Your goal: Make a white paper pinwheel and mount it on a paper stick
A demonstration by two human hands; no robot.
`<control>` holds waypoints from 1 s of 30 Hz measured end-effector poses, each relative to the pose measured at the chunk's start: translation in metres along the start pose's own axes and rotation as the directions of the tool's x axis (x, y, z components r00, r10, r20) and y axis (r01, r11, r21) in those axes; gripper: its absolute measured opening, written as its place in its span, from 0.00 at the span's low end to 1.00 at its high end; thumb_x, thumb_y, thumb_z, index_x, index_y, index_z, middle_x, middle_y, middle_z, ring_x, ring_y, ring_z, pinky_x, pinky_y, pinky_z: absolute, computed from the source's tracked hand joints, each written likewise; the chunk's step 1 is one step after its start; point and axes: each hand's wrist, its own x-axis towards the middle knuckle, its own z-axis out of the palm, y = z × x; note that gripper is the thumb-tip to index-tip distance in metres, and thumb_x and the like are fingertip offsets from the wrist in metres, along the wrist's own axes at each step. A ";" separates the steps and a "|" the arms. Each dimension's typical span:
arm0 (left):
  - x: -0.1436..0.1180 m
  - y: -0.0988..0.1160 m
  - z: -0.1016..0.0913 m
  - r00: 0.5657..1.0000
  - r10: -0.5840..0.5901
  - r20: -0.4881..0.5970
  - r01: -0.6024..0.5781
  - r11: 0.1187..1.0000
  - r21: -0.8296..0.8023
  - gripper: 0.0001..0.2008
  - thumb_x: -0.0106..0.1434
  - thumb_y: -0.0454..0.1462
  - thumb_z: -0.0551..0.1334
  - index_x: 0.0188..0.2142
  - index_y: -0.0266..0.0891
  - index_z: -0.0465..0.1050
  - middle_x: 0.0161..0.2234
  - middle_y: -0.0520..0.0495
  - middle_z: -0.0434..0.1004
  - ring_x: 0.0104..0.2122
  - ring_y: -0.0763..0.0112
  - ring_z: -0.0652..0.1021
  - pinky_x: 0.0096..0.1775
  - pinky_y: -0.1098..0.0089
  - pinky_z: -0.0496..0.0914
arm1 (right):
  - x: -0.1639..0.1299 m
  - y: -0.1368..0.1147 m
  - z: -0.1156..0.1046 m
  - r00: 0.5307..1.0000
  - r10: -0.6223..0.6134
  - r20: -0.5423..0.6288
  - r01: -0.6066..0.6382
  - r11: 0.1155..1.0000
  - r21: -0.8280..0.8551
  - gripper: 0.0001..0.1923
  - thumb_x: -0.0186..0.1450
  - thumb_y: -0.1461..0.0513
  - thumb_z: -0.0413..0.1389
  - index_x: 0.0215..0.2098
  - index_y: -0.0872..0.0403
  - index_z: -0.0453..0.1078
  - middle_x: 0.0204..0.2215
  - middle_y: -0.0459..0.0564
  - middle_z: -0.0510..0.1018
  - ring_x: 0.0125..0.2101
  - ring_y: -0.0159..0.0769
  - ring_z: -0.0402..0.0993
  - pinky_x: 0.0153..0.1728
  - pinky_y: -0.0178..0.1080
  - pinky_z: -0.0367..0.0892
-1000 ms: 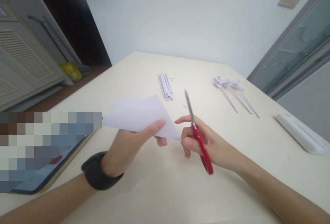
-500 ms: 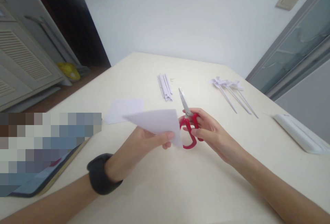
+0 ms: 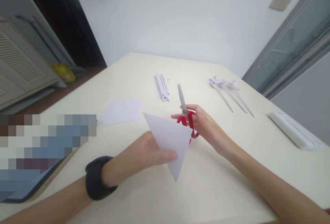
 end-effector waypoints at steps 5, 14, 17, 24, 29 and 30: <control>0.001 -0.002 0.000 1.000 0.008 -0.029 -0.008 1.000 0.004 0.14 0.52 0.32 0.64 0.40 0.45 0.74 0.39 0.51 0.79 0.41 0.62 0.76 0.42 0.65 0.68 | 0.005 0.001 -0.007 0.999 -0.036 0.016 0.037 0.999 -0.034 0.23 0.65 0.46 0.36 0.51 0.47 0.57 0.46 0.54 0.72 0.44 0.41 0.69 0.40 0.44 0.63; 0.005 0.001 -0.001 1.000 -0.011 0.000 0.011 0.996 0.084 0.10 0.52 0.33 0.64 0.36 0.42 0.74 0.34 0.50 0.79 0.38 0.61 0.77 0.40 0.63 0.70 | -0.004 -0.017 -0.006 0.996 -0.012 0.093 0.017 0.999 -0.050 0.22 0.66 0.48 0.36 0.53 0.47 0.56 0.51 0.52 0.68 0.52 0.37 0.63 0.53 0.47 0.53; 0.005 0.001 0.000 1.000 0.001 0.007 -0.001 0.997 0.078 0.09 0.51 0.33 0.65 0.35 0.42 0.74 0.32 0.50 0.79 0.37 0.61 0.77 0.40 0.63 0.70 | -0.005 -0.020 -0.007 0.995 -0.014 0.100 0.021 0.998 -0.066 0.23 0.66 0.48 0.35 0.54 0.47 0.54 0.52 0.52 0.67 0.53 0.36 0.62 0.54 0.47 0.53; 0.005 0.003 0.003 0.999 0.044 -0.032 -0.042 0.995 0.086 0.11 0.50 0.32 0.66 0.35 0.42 0.74 0.33 0.51 0.79 0.37 0.61 0.77 0.39 0.64 0.70 | -0.006 -0.019 -0.004 0.992 -0.034 0.124 0.046 0.994 -0.101 0.23 0.66 0.48 0.34 0.55 0.46 0.52 0.52 0.51 0.66 0.53 0.37 0.61 0.54 0.49 0.53; 0.001 0.002 -0.014 0.997 0.057 -0.059 -0.052 0.995 0.081 0.11 0.52 0.33 0.65 0.37 0.44 0.74 0.36 0.51 0.79 0.36 0.65 0.77 0.38 0.70 0.71 | 0.005 -0.015 -0.037 0.955 -0.251 -0.156 0.227 0.961 -0.155 0.22 0.66 0.48 0.36 0.50 0.49 0.60 0.48 0.53 0.70 0.49 0.39 0.67 0.50 0.48 0.60; 0.000 0.001 -0.019 0.997 0.055 -0.062 -0.051 0.997 0.056 0.08 0.54 0.33 0.64 0.35 0.45 0.74 0.36 0.52 0.79 0.36 0.67 0.77 0.37 0.72 0.71 | 0.007 -0.016 -0.049 0.920 -0.310 -0.239 0.271 0.945 -0.184 0.17 0.66 0.50 0.41 0.49 0.47 0.61 0.53 0.50 0.65 0.52 0.37 0.62 0.52 0.45 0.57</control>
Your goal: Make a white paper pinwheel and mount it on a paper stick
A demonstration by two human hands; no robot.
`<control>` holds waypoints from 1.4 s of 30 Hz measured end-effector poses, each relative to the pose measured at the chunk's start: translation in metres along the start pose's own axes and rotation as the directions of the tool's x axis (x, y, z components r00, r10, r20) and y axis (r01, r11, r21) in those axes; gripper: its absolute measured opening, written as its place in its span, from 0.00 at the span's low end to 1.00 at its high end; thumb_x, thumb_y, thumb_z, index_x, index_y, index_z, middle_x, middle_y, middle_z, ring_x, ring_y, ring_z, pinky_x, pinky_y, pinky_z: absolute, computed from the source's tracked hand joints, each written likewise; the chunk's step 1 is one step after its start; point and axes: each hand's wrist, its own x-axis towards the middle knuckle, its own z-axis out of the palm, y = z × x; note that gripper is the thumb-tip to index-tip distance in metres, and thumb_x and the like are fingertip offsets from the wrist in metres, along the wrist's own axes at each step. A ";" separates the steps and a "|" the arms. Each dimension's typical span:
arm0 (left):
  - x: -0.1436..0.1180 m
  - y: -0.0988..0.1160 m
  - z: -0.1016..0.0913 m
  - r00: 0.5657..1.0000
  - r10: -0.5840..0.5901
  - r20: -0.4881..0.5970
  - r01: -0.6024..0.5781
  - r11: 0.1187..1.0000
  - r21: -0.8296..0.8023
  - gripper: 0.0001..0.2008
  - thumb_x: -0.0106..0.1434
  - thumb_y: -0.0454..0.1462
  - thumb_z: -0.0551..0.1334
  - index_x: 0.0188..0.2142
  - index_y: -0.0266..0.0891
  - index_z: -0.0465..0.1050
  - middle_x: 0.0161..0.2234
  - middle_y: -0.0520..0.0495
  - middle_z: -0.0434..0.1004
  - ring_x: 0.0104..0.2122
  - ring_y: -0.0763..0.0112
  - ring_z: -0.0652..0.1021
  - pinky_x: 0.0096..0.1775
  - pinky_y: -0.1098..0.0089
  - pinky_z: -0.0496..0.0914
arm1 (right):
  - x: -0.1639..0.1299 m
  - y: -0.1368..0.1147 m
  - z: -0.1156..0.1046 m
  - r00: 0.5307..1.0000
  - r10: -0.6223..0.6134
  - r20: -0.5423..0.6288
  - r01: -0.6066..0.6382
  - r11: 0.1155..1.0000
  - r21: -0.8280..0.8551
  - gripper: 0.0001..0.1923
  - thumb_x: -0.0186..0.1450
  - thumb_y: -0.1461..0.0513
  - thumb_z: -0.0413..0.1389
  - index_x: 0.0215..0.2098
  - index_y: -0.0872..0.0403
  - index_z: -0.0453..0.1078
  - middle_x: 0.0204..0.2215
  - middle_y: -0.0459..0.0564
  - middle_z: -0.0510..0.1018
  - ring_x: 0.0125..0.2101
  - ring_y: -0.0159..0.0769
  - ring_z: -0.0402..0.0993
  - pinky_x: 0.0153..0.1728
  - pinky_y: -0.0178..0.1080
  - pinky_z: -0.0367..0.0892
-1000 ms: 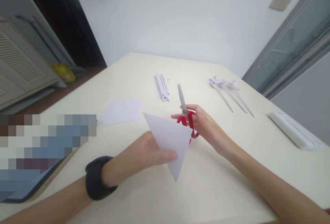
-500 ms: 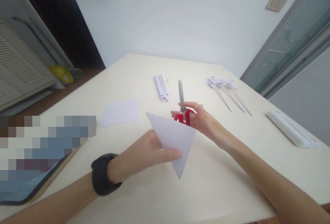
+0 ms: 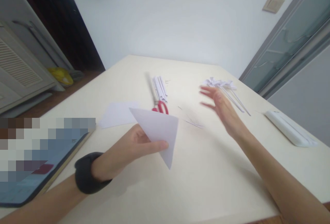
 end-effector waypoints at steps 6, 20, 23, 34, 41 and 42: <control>0.001 -0.007 -0.007 0.999 -0.036 -0.036 0.035 0.999 -0.025 0.08 0.54 0.34 0.64 0.35 0.45 0.74 0.35 0.51 0.78 0.36 0.67 0.76 0.37 0.72 0.71 | 0.007 0.004 -0.018 0.992 -0.122 -0.032 0.118 0.988 -0.096 0.11 0.63 0.59 0.49 0.44 0.49 0.63 0.40 0.49 0.72 0.38 0.35 0.71 0.42 0.42 0.65; -0.013 -0.009 0.007 0.917 -0.197 0.347 0.093 0.951 0.295 0.06 0.50 0.36 0.66 0.30 0.42 0.72 0.26 0.53 0.73 0.28 0.70 0.72 0.30 0.73 0.66 | -0.023 0.020 0.047 0.906 0.016 0.424 0.156 0.916 -0.369 0.08 0.63 0.66 0.46 0.36 0.53 0.65 0.29 0.46 0.74 0.29 0.30 0.69 0.29 0.33 0.63; -0.013 -0.005 0.014 0.907 -0.225 0.355 0.115 0.946 0.304 0.07 0.51 0.37 0.64 0.33 0.43 0.73 0.28 0.53 0.76 0.28 0.70 0.74 0.30 0.73 0.68 | -0.025 0.023 0.050 0.905 0.005 0.426 0.244 0.814 -0.527 0.09 0.61 0.69 0.45 0.32 0.54 0.64 0.25 0.45 0.72 0.25 0.29 0.66 0.26 0.32 0.58; -0.008 0.001 0.017 0.922 -0.191 0.338 0.057 0.927 0.370 0.12 0.51 0.37 0.64 0.37 0.41 0.71 0.36 0.50 0.78 0.36 0.64 0.76 0.37 0.69 0.70 | -0.024 0.032 0.047 0.922 -0.058 0.382 0.341 0.588 -0.733 0.08 0.50 0.72 0.44 0.21 0.54 0.52 0.18 0.41 0.62 0.18 0.27 0.54 0.21 0.31 0.47; -0.011 -0.001 0.018 0.956 -0.166 0.241 0.033 0.880 0.474 0.10 0.52 0.38 0.63 0.35 0.40 0.72 0.34 0.51 0.77 0.35 0.64 0.76 0.37 0.69 0.69 | -0.024 0.036 0.045 0.923 -0.106 0.370 0.368 0.522 -0.770 0.09 0.47 0.73 0.43 0.23 0.53 0.53 0.18 0.41 0.63 0.19 0.27 0.55 0.22 0.31 0.47; -0.011 -0.001 0.018 0.961 -0.151 0.231 0.026 0.883 0.468 0.10 0.52 0.38 0.64 0.35 0.40 0.72 0.34 0.51 0.77 0.35 0.64 0.76 0.37 0.69 0.69 | -0.023 0.036 0.044 0.925 -0.112 0.364 0.368 0.508 -0.779 0.09 0.47 0.73 0.43 0.23 0.53 0.54 0.19 0.42 0.64 0.20 0.28 0.56 0.22 0.31 0.47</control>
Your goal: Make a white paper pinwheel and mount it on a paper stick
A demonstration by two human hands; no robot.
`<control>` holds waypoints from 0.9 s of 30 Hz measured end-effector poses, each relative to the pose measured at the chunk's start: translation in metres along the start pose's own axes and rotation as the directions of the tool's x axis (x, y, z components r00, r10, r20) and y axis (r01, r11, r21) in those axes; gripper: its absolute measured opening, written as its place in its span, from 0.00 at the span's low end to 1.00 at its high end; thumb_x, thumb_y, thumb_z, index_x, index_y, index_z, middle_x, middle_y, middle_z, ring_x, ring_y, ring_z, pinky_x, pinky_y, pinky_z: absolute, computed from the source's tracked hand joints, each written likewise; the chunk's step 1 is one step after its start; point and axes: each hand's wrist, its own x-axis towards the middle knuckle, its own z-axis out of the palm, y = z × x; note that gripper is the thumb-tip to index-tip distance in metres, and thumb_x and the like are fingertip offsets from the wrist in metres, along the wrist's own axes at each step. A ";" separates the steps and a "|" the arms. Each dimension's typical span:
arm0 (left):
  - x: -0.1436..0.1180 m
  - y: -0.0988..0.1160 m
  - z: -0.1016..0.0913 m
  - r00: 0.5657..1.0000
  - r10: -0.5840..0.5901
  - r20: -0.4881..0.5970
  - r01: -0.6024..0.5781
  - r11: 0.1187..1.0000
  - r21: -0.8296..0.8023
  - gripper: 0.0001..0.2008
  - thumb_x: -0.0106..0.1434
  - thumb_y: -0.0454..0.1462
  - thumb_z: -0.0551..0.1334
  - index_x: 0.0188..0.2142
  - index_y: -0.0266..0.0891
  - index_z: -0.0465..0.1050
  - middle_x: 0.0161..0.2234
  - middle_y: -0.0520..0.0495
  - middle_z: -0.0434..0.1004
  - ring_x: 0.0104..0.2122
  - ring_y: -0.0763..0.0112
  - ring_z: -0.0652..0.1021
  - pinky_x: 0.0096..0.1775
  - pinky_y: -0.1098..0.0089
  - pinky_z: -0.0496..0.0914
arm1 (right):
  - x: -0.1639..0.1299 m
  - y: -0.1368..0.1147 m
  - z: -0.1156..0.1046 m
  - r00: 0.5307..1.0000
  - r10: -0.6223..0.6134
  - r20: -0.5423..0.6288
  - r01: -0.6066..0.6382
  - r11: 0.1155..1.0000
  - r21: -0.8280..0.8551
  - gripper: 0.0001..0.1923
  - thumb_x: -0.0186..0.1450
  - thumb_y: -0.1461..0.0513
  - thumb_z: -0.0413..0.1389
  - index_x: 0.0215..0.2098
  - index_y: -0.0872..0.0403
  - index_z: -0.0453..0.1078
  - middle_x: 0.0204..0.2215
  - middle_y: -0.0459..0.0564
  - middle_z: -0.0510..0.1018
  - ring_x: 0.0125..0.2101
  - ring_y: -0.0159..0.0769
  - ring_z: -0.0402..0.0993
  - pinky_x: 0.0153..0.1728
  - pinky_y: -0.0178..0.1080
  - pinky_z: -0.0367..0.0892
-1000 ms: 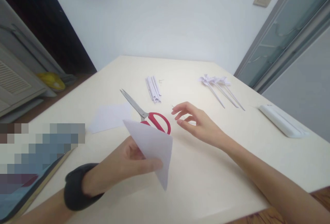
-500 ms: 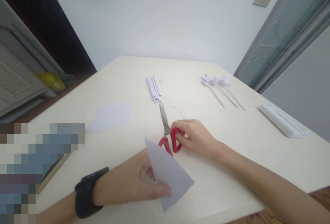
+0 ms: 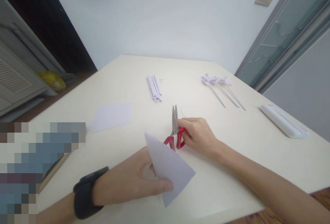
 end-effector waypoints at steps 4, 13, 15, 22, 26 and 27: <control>0.001 0.002 -0.004 0.999 -0.006 0.040 0.005 1.000 0.009 0.11 0.53 0.39 0.63 0.37 0.39 0.71 0.36 0.50 0.77 0.37 0.63 0.76 0.39 0.68 0.69 | 0.001 0.003 0.001 1.000 0.005 -0.021 -0.007 0.998 -0.068 0.11 0.48 0.73 0.43 0.26 0.54 0.57 0.23 0.44 0.67 0.22 0.29 0.59 0.22 0.32 0.46; 0.006 0.013 -0.004 0.998 0.003 0.058 -0.011 0.992 0.128 0.10 0.55 0.37 0.61 0.37 0.37 0.73 0.37 0.47 0.77 0.38 0.61 0.75 0.38 0.68 0.68 | 0.008 0.018 -0.015 0.976 -0.190 0.110 0.201 0.975 -0.094 0.14 0.49 0.73 0.44 0.30 0.53 0.62 0.24 0.44 0.72 0.23 0.30 0.62 0.24 0.32 0.49; 0.006 0.016 -0.004 0.997 0.013 0.072 -0.024 0.988 0.151 0.09 0.55 0.37 0.60 0.36 0.37 0.73 0.35 0.48 0.77 0.36 0.62 0.76 0.36 0.69 0.68 | 0.009 0.021 -0.021 0.957 -0.256 0.139 0.269 0.959 -0.087 0.15 0.50 0.73 0.43 0.33 0.53 0.63 0.26 0.45 0.73 0.24 0.31 0.64 0.25 0.32 0.50; 0.003 0.020 -0.003 0.999 -0.039 0.036 0.032 0.984 0.175 0.08 0.55 0.38 0.60 0.35 0.37 0.72 0.33 0.48 0.77 0.33 0.64 0.76 0.35 0.69 0.69 | 0.008 0.045 -0.040 0.953 -0.268 0.142 0.289 0.945 -0.155 0.18 0.48 0.74 0.44 0.33 0.53 0.64 0.26 0.46 0.73 0.26 0.31 0.65 0.27 0.32 0.50; -0.001 0.015 -0.005 0.992 -0.117 -0.042 0.121 0.986 0.117 0.12 0.53 0.40 0.62 0.38 0.39 0.70 0.35 0.48 0.77 0.32 0.64 0.76 0.33 0.69 0.70 | 0.008 0.067 -0.044 0.986 -0.152 0.061 0.162 0.960 -0.226 0.16 0.45 0.75 0.42 0.27 0.54 0.62 0.24 0.46 0.71 0.24 0.31 0.63 0.25 0.32 0.49; 0.000 0.014 -0.006 0.991 -0.129 -0.034 0.132 0.986 0.105 0.11 0.53 0.39 0.62 0.37 0.39 0.70 0.34 0.49 0.77 0.32 0.65 0.76 0.33 0.69 0.70 | 0.008 0.069 -0.043 0.985 -0.154 0.073 0.167 0.961 -0.222 0.16 0.45 0.75 0.42 0.26 0.54 0.62 0.23 0.45 0.71 0.23 0.31 0.62 0.25 0.32 0.49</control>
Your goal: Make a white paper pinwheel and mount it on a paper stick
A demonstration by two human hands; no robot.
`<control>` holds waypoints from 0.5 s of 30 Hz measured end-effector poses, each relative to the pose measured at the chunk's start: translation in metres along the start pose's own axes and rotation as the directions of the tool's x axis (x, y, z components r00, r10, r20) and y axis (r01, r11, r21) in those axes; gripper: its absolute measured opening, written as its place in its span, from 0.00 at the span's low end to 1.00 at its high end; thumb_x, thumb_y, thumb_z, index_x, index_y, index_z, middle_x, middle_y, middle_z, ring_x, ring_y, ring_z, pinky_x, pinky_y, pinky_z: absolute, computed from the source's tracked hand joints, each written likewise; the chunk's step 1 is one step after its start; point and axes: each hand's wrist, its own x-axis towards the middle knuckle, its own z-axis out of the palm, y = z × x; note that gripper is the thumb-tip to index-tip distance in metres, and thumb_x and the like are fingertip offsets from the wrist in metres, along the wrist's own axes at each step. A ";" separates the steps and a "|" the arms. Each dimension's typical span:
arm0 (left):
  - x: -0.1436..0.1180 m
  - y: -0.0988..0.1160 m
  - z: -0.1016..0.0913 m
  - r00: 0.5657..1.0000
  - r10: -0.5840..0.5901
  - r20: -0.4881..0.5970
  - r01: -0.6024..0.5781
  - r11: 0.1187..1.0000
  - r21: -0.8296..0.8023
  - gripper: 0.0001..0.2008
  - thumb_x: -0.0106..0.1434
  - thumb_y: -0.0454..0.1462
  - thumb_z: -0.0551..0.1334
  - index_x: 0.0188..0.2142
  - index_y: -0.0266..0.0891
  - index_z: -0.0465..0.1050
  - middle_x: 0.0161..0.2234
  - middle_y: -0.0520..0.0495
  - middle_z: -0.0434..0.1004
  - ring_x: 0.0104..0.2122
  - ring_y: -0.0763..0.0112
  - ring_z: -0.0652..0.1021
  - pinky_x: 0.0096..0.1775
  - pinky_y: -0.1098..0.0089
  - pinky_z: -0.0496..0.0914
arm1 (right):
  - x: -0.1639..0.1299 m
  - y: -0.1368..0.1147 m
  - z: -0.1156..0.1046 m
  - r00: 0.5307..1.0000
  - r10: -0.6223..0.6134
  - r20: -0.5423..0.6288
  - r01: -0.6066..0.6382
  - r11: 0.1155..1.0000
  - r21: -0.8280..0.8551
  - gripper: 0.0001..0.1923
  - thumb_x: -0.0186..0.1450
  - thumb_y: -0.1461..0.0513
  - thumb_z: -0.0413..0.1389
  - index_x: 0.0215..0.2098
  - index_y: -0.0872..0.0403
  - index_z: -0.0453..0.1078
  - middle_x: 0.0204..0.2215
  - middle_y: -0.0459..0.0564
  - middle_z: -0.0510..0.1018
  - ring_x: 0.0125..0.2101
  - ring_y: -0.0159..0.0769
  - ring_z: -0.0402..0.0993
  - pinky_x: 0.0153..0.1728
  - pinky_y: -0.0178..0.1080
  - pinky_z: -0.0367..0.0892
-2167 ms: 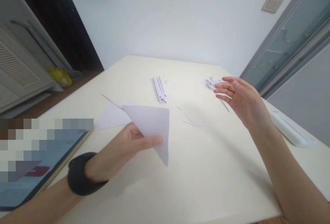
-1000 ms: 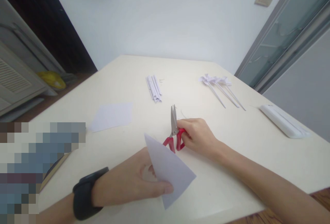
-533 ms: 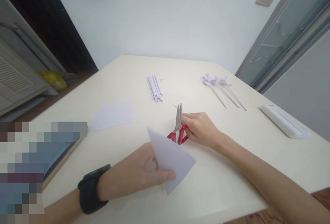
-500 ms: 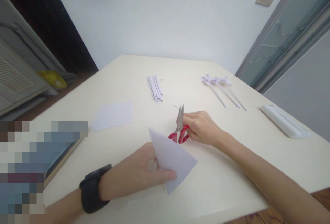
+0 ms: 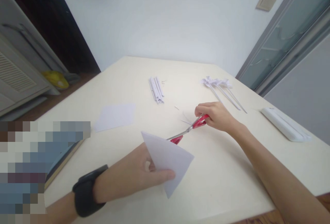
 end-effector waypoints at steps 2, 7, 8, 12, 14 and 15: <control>0.002 -0.001 -0.001 1.000 -0.013 0.021 0.014 1.000 -0.026 0.10 0.53 0.39 0.62 0.35 0.38 0.70 0.32 0.49 0.77 0.31 0.65 0.76 0.32 0.69 0.70 | 0.001 -0.001 0.002 1.000 -0.003 0.012 0.003 1.000 0.005 0.16 0.44 0.75 0.42 0.26 0.54 0.62 0.22 0.44 0.70 0.23 0.30 0.61 0.25 0.32 0.48; 0.004 0.000 -0.003 0.999 -0.027 0.025 0.030 0.992 -0.126 0.11 0.53 0.38 0.62 0.37 0.40 0.69 0.35 0.50 0.78 0.35 0.65 0.77 0.35 0.70 0.71 | 0.002 -0.009 0.003 1.000 0.015 0.012 -0.015 1.000 0.015 0.15 0.44 0.75 0.42 0.25 0.54 0.62 0.21 0.44 0.69 0.22 0.30 0.59 0.24 0.32 0.47; 0.004 -0.001 -0.002 0.999 -0.037 0.027 0.040 0.990 -0.135 0.11 0.53 0.38 0.62 0.37 0.40 0.69 0.35 0.51 0.78 0.35 0.65 0.77 0.35 0.70 0.71 | 0.002 -0.010 0.002 1.000 0.016 0.012 -0.016 1.000 0.020 0.15 0.45 0.75 0.42 0.25 0.54 0.62 0.21 0.44 0.69 0.22 0.30 0.59 0.24 0.32 0.47; -0.001 -0.004 0.000 0.998 -0.067 0.007 0.067 0.986 -0.152 0.12 0.52 0.39 0.63 0.37 0.41 0.69 0.37 0.50 0.78 0.38 0.63 0.77 0.39 0.68 0.71 | 0.002 -0.016 0.002 1.000 0.019 0.015 -0.020 0.999 0.051 0.15 0.46 0.76 0.43 0.25 0.54 0.62 0.23 0.45 0.70 0.23 0.29 0.61 0.25 0.32 0.48; -0.002 -0.006 0.001 0.998 -0.057 -0.002 0.056 0.987 -0.153 0.12 0.51 0.40 0.64 0.36 0.41 0.70 0.37 0.50 0.78 0.38 0.62 0.77 0.40 0.67 0.71 | 0.002 -0.019 0.002 1.000 0.012 0.024 -0.014 0.997 0.075 0.14 0.48 0.76 0.43 0.25 0.54 0.62 0.23 0.44 0.71 0.23 0.29 0.62 0.25 0.32 0.48; -0.002 -0.007 0.000 0.999 -0.045 -0.003 0.044 0.987 -0.153 0.13 0.51 0.41 0.64 0.36 0.41 0.70 0.37 0.50 0.78 0.38 0.62 0.77 0.40 0.66 0.71 | 0.002 -0.021 0.003 1.000 0.007 0.028 -0.009 0.996 0.087 0.13 0.49 0.75 0.43 0.25 0.54 0.62 0.23 0.44 0.71 0.23 0.29 0.63 0.26 0.32 0.49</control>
